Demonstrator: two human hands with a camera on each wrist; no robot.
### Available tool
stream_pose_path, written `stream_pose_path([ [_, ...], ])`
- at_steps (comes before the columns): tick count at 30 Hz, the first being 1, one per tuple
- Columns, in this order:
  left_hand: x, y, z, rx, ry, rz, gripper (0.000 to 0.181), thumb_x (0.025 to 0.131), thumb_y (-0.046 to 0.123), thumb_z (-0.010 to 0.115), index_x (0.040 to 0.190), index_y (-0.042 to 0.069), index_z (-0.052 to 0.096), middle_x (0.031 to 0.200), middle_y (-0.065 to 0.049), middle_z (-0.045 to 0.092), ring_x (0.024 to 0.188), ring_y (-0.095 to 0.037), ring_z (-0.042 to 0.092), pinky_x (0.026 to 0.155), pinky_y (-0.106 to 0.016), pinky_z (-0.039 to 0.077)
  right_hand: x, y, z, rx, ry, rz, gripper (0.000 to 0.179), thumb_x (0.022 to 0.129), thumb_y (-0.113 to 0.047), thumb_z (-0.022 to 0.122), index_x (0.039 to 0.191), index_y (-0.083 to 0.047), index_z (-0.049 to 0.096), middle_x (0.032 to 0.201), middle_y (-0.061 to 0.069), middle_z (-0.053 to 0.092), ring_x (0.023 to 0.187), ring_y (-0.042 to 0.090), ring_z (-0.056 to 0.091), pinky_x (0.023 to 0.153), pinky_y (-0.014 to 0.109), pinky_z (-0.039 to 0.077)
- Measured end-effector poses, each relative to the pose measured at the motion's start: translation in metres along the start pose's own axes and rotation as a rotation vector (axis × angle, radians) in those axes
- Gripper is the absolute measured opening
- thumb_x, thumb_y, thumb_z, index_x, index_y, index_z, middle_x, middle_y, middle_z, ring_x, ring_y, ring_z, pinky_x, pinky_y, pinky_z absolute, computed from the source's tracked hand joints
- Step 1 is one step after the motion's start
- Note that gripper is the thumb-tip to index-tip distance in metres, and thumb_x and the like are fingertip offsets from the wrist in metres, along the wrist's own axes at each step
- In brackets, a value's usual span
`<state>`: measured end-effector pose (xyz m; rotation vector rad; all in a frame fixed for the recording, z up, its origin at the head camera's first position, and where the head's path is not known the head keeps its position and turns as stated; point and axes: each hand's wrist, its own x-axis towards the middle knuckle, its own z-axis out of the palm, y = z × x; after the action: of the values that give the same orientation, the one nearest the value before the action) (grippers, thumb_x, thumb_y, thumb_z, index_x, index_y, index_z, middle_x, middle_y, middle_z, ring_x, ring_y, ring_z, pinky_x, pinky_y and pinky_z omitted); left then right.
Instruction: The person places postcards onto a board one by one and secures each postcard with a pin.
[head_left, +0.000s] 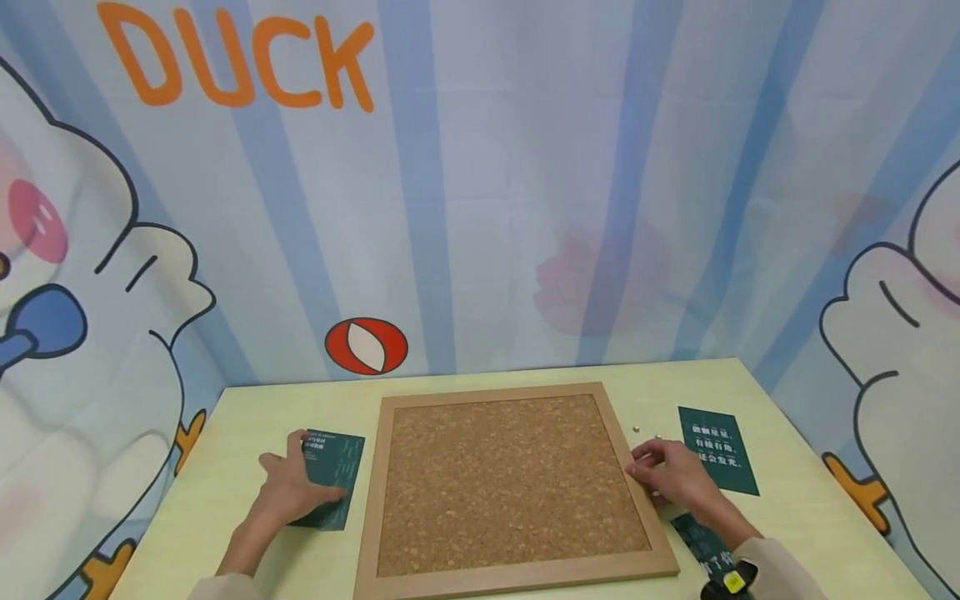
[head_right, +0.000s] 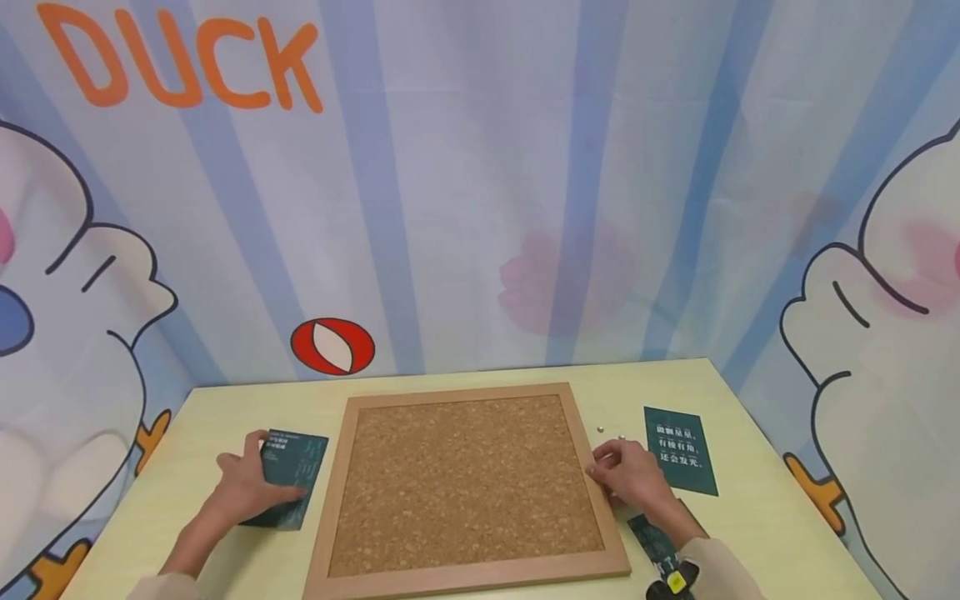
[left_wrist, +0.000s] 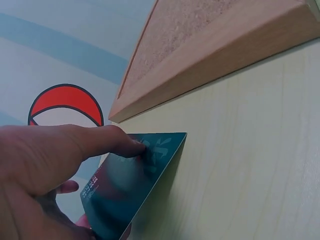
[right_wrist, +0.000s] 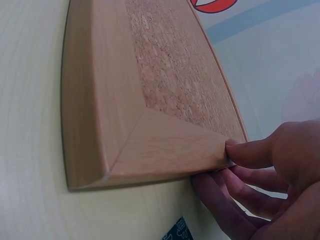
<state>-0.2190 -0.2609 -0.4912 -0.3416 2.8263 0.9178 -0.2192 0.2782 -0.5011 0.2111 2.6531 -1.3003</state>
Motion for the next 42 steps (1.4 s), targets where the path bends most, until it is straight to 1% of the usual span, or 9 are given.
stream_pose_path([
  [5, 0.001, -0.001, -0.003, -0.031, -0.004, 0.074, 0.093, 0.081, 0.023, 0.085, 0.147, 0.0, 0.024, 0.124, -0.045, 0.033, 0.102, -0.053, 0.053, 0.086, -0.065, 0.049, 0.0, 0.0, 0.0, -0.006, 0.007, -0.005, 0.029, 0.099, -0.009, 0.071, 0.122, 0.008, 0.063, 0.097, 0.012, 0.067, 0.075, 0.019, 0.07, 0.063, 0.038, 0.061],
  [8, 0.001, 0.001, -0.006, -0.047, 0.011, 0.112, 0.089, 0.082, 0.023, 0.085, 0.146, -0.002, 0.028, 0.124, -0.045, 0.045, 0.108, -0.051, 0.054, 0.087, -0.061, 0.049, -0.001, 0.0, -0.001, -0.013, 0.014, -0.006, 0.03, 0.099, -0.009, 0.071, 0.122, 0.008, 0.063, 0.098, 0.013, 0.066, 0.076, 0.019, 0.07, 0.063, 0.038, 0.061],
  [10, 0.0, 0.004, -0.007, -0.065, 0.026, 0.124, 0.089, 0.081, 0.022, 0.085, 0.145, -0.003, 0.029, 0.127, -0.045, 0.048, 0.11, -0.051, 0.055, 0.087, -0.06, 0.049, -0.001, 0.0, -0.001, -0.017, 0.017, -0.005, 0.03, 0.099, -0.009, 0.071, 0.123, 0.008, 0.063, 0.098, 0.013, 0.066, 0.076, 0.019, 0.07, 0.063, 0.038, 0.061],
  [13, -0.001, 0.01, -0.007, -0.096, 0.035, 0.13, 0.089, 0.081, 0.022, 0.084, 0.146, -0.004, 0.029, 0.131, -0.045, 0.048, 0.114, -0.052, 0.055, 0.089, -0.059, 0.049, -0.001, 0.001, -0.001, -0.016, 0.018, -0.001, 0.03, 0.099, -0.009, 0.071, 0.123, 0.008, 0.063, 0.098, 0.013, 0.066, 0.076, 0.019, 0.07, 0.063, 0.037, 0.061],
  [18, -0.002, 0.024, -0.004, -0.121, 0.028, 0.125, 0.089, 0.083, 0.022, 0.084, 0.146, -0.005, 0.027, 0.135, -0.044, 0.045, 0.121, -0.054, 0.051, 0.095, -0.064, 0.047, -0.001, 0.001, 0.0, -0.017, 0.014, 0.002, 0.03, 0.099, -0.009, 0.071, 0.122, 0.008, 0.062, 0.098, 0.013, 0.066, 0.076, 0.019, 0.07, 0.064, 0.038, 0.061],
  [25, -0.001, 0.043, 0.006, -0.152, 0.024, 0.116, 0.088, 0.086, 0.021, 0.082, 0.148, -0.003, 0.025, 0.141, -0.041, 0.041, 0.128, -0.054, 0.046, 0.101, -0.067, 0.043, 0.001, 0.001, 0.001, -0.022, 0.017, -0.002, 0.029, 0.099, -0.009, 0.071, 0.122, 0.007, 0.063, 0.099, 0.013, 0.067, 0.076, 0.019, 0.069, 0.064, 0.038, 0.061],
  [30, -0.002, 0.059, 0.013, -0.169, 0.014, 0.121, 0.087, 0.087, 0.021, 0.081, 0.149, -0.003, 0.026, 0.141, -0.04, 0.041, 0.128, -0.053, 0.046, 0.1, -0.066, 0.045, 0.0, 0.0, 0.001, -0.024, 0.022, -0.008, 0.029, 0.099, -0.009, 0.071, 0.122, 0.007, 0.063, 0.098, 0.013, 0.066, 0.076, 0.019, 0.069, 0.063, 0.038, 0.061],
  [36, -0.003, 0.077, 0.026, -0.175, 0.005, 0.142, 0.085, 0.087, 0.019, 0.082, 0.149, -0.002, 0.028, 0.137, -0.037, 0.044, 0.124, -0.05, 0.049, 0.098, -0.062, 0.049, 0.0, 0.002, 0.001, -0.019, 0.022, -0.005, 0.03, 0.099, -0.011, 0.072, 0.122, 0.007, 0.063, 0.099, 0.013, 0.067, 0.077, 0.019, 0.069, 0.064, 0.038, 0.061],
  [42, -0.002, 0.09, 0.042, -0.157, -0.001, 0.161, 0.084, 0.086, 0.019, 0.084, 0.147, -0.002, 0.031, 0.129, -0.035, 0.046, 0.113, -0.045, 0.054, 0.095, -0.061, 0.051, 0.001, 0.003, 0.002, -0.014, 0.025, 0.012, 0.03, 0.099, -0.012, 0.072, 0.121, 0.007, 0.063, 0.1, 0.015, 0.066, 0.078, 0.02, 0.069, 0.064, 0.038, 0.061],
])
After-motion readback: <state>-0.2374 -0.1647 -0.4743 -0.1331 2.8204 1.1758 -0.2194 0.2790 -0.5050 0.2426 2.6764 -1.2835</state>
